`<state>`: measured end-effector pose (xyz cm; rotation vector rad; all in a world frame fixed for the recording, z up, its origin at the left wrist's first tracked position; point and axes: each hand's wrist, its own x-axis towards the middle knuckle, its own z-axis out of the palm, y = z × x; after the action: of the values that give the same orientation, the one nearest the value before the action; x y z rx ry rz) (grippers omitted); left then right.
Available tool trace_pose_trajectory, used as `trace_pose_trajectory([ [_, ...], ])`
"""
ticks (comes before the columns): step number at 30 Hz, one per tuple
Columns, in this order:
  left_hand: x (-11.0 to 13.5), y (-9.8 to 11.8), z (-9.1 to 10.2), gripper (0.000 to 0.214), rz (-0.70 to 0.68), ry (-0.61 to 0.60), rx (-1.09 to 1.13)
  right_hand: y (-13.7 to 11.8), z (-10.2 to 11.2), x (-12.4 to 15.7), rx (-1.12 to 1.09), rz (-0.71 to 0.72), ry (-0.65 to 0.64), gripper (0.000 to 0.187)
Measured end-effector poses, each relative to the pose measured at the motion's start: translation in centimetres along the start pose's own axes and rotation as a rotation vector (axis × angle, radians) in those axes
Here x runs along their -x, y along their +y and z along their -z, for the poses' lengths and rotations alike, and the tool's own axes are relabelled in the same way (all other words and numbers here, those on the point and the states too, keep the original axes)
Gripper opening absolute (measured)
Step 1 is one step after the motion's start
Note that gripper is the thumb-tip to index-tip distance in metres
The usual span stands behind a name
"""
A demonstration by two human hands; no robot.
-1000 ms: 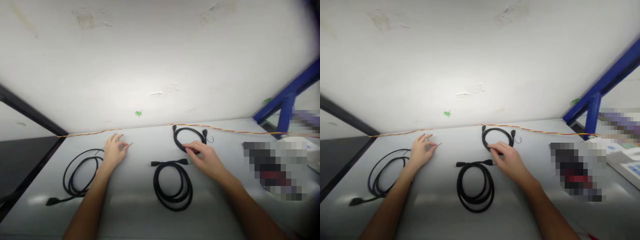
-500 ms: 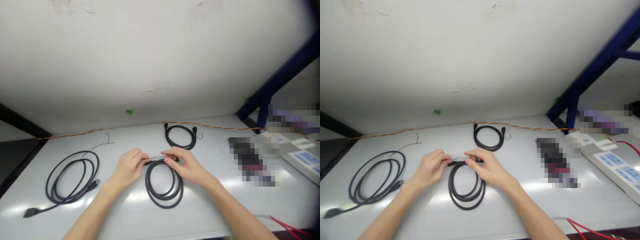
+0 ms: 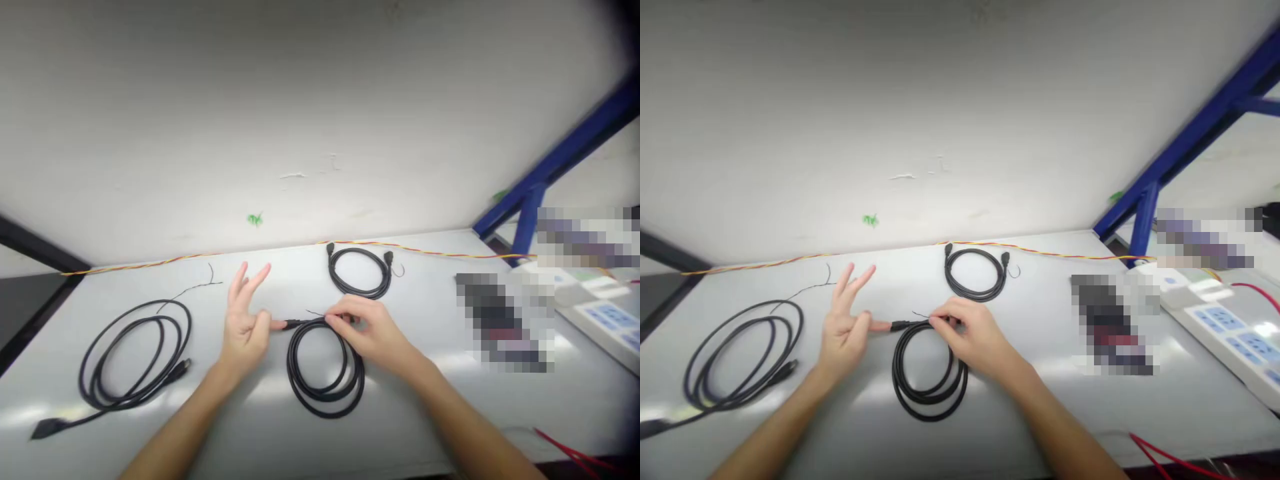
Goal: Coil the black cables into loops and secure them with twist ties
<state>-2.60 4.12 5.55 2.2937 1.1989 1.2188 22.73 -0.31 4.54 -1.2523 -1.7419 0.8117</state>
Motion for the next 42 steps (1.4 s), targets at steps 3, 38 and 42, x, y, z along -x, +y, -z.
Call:
trace_pose_trajectory([
  [3,0.0,-0.6,-0.3,0.046,0.041,0.061,-0.039,0.0,0.2,0.0,0.007,-0.02,0.035,0.018],
  [38,0.1,0.8,-4.6,0.033,-0.176,-0.464,-0.229,-0.6,0.3,1.0,0.328,-0.033,-0.172,0.019],
  [42,0.2,1.0,-5.0,0.033,-0.172,-0.517,-0.217,-0.8,-0.2,1.0,0.432,-0.026,-0.135,0.019],
])
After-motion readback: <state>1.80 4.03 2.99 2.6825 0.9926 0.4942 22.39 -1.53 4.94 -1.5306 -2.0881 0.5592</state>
